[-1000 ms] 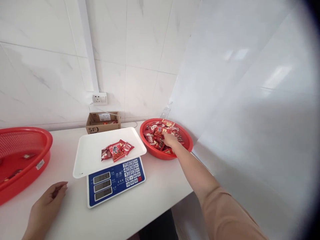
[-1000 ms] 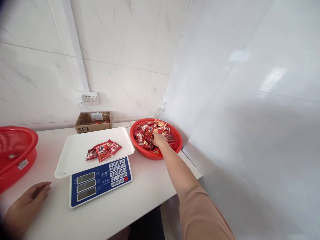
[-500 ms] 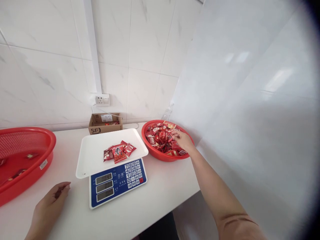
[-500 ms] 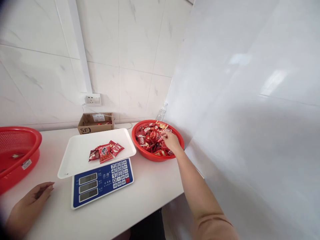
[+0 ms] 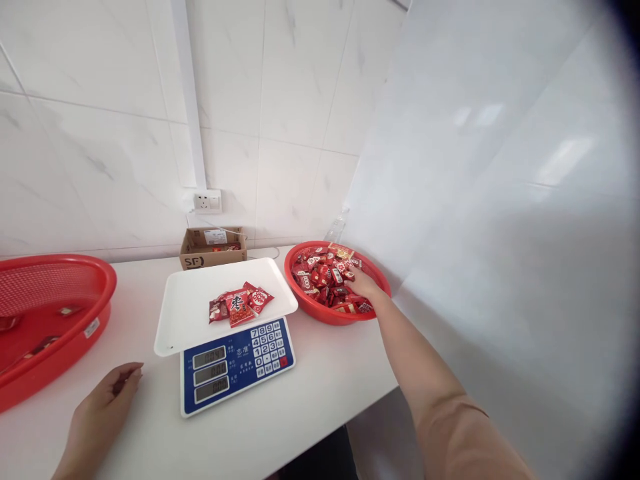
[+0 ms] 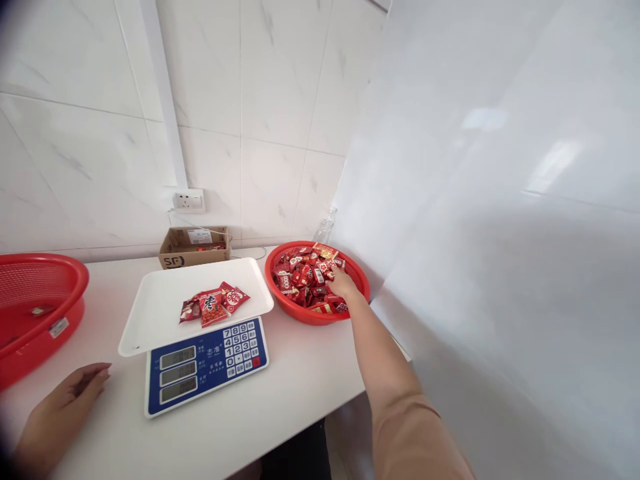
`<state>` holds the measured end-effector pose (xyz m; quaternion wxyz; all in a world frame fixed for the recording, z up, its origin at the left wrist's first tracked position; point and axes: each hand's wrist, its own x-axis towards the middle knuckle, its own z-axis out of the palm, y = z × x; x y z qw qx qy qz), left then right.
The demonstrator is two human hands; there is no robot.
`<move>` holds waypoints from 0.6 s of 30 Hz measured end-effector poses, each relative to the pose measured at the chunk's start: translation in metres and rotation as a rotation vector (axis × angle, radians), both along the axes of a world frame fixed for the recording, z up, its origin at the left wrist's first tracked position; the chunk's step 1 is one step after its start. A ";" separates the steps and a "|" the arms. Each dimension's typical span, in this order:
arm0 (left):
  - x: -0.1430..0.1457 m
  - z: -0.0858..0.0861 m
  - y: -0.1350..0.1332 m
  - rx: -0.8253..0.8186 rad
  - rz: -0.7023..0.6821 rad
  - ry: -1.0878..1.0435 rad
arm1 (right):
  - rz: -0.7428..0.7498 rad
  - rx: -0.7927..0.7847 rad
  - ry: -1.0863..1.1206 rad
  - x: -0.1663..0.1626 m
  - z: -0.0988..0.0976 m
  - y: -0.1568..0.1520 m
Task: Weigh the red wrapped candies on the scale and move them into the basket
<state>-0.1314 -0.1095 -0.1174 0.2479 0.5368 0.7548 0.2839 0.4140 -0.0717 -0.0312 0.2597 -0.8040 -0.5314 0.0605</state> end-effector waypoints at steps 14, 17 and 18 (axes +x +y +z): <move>0.003 0.004 -0.003 0.061 -0.042 0.023 | 0.042 0.096 0.004 -0.013 0.017 -0.006; 0.004 0.005 -0.005 0.063 -0.044 0.015 | 0.001 0.193 0.055 -0.025 0.025 -0.007; 0.005 0.006 -0.005 0.063 -0.042 0.008 | -0.005 0.233 0.083 -0.031 0.027 -0.008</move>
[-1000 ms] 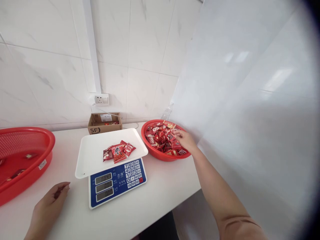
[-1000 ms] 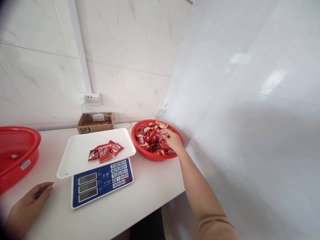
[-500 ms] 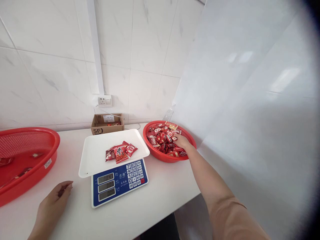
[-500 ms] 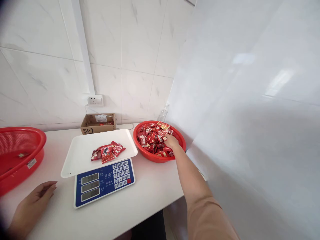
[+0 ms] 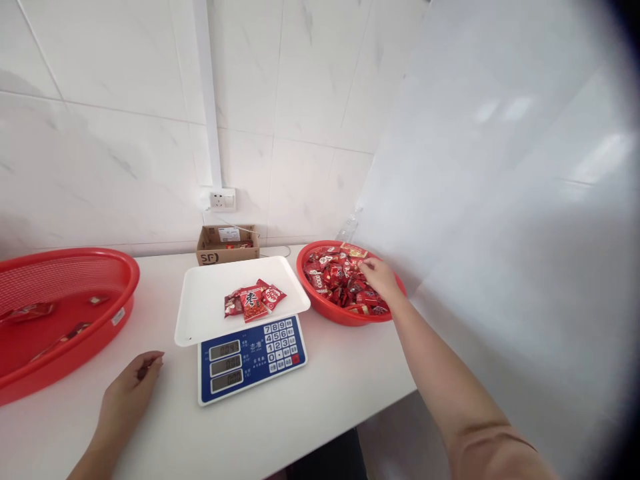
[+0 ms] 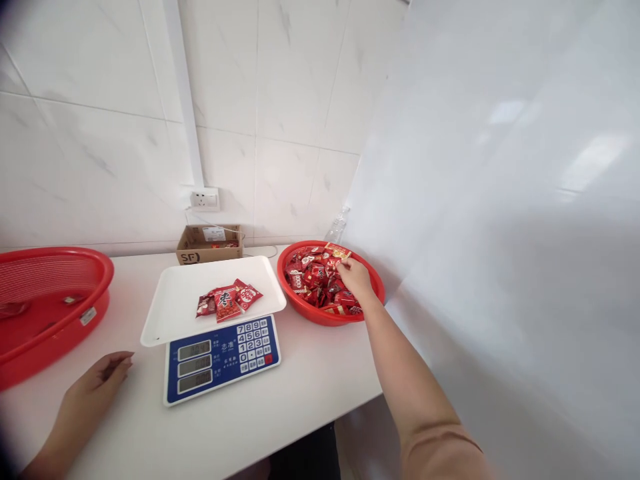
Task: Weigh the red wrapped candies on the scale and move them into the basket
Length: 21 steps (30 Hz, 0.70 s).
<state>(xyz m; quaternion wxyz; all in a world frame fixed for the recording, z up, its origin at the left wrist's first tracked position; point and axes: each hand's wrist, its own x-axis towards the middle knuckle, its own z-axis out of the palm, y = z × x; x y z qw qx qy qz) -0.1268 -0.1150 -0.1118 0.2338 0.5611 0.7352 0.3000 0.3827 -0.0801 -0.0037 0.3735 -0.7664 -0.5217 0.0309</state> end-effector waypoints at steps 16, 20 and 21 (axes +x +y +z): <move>0.006 -0.005 -0.005 0.096 -0.013 -0.144 | 0.382 0.056 0.987 -0.138 -0.030 -0.040; 0.006 -0.007 -0.005 0.087 -0.002 -0.151 | 0.366 0.148 1.062 -0.151 -0.028 -0.043; 0.006 -0.006 -0.005 0.084 -0.001 -0.148 | 0.366 0.164 1.092 -0.153 -0.027 -0.045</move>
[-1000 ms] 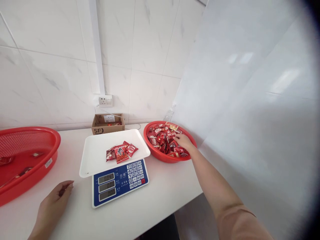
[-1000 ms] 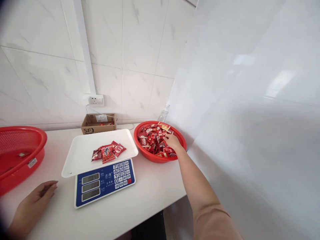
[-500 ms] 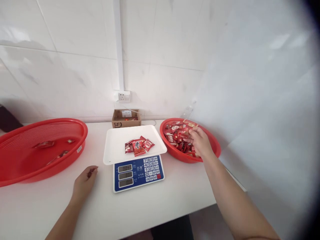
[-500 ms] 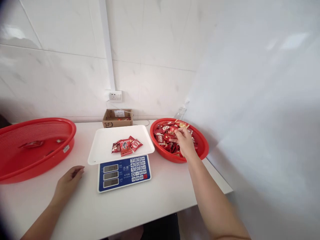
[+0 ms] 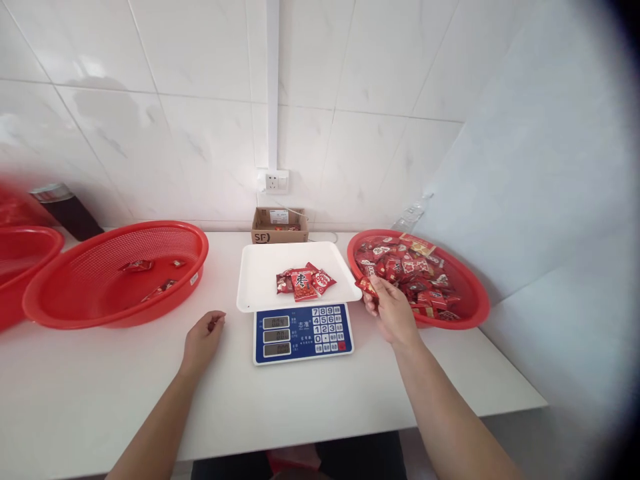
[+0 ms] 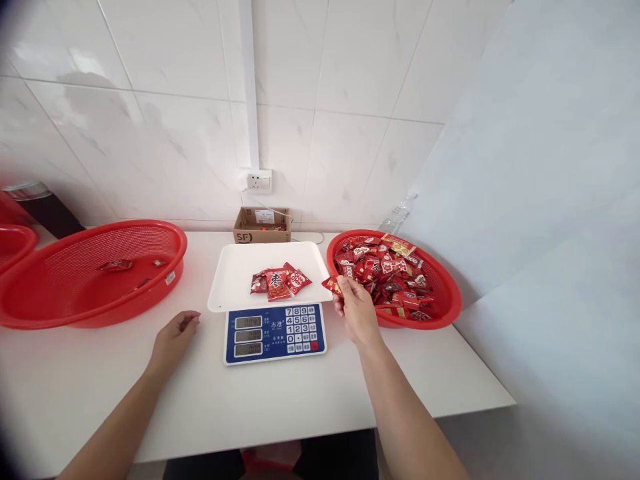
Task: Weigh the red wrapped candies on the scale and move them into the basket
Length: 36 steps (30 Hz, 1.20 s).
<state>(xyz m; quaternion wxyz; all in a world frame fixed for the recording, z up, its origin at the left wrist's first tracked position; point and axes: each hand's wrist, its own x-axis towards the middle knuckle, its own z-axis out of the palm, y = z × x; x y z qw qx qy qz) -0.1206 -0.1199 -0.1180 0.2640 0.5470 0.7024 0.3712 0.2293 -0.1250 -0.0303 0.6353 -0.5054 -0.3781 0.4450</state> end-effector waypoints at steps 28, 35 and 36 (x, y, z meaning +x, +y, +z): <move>0.000 -0.001 0.000 0.005 0.020 0.023 | 0.200 -0.079 0.222 0.009 -0.011 -0.035; 0.000 0.000 0.000 0.010 0.024 0.026 | 0.158 -0.050 0.211 0.011 -0.013 -0.036; 0.000 0.000 0.000 0.009 0.023 0.025 | 0.141 -0.051 0.202 0.011 -0.014 -0.036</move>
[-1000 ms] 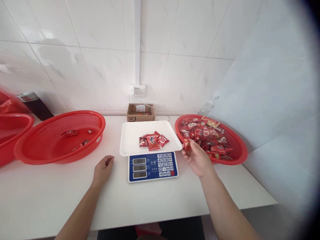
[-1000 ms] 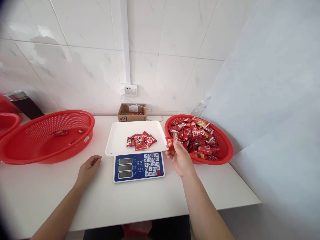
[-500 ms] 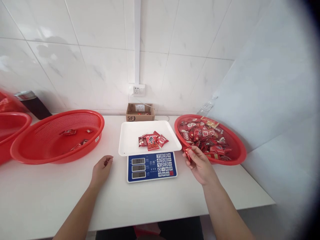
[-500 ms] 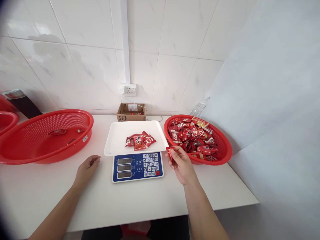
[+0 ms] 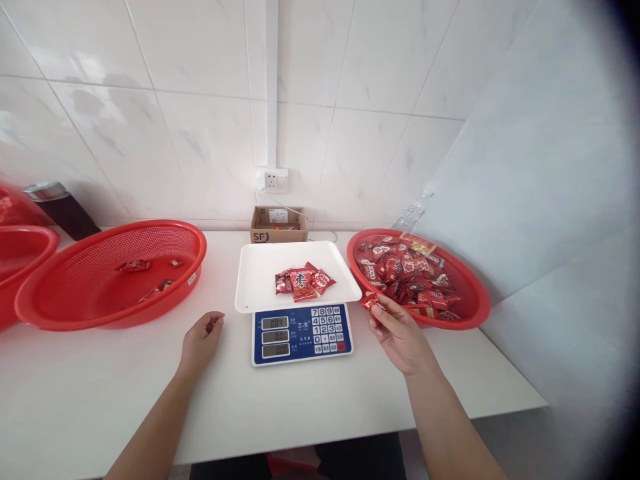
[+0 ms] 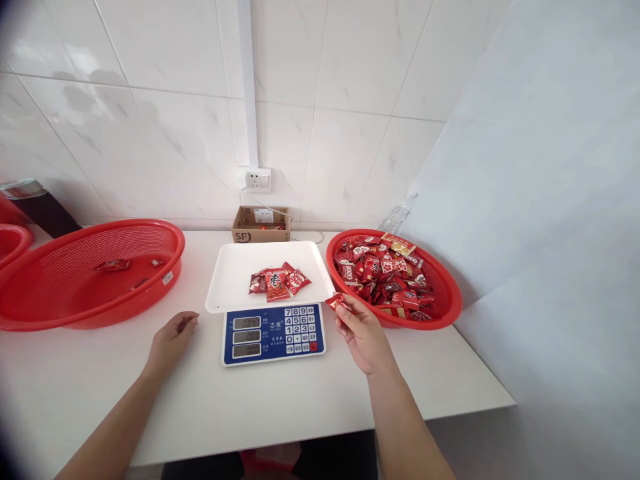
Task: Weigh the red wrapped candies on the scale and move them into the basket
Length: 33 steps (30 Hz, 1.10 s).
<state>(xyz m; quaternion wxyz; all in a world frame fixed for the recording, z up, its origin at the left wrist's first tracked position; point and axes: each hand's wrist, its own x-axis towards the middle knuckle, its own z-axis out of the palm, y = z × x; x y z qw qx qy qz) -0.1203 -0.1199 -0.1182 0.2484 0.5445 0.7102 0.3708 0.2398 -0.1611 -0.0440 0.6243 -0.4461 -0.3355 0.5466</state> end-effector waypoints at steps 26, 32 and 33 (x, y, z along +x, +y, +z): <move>0.001 0.002 -0.003 -0.041 0.003 0.001 | -0.097 0.119 -0.155 -0.008 0.006 -0.007; 0.000 0.000 -0.001 -0.024 -0.003 0.009 | -0.106 0.090 -0.218 -0.010 0.006 -0.002; 0.000 0.000 -0.001 -0.024 -0.002 0.007 | -0.091 0.092 -0.284 -0.012 0.006 0.002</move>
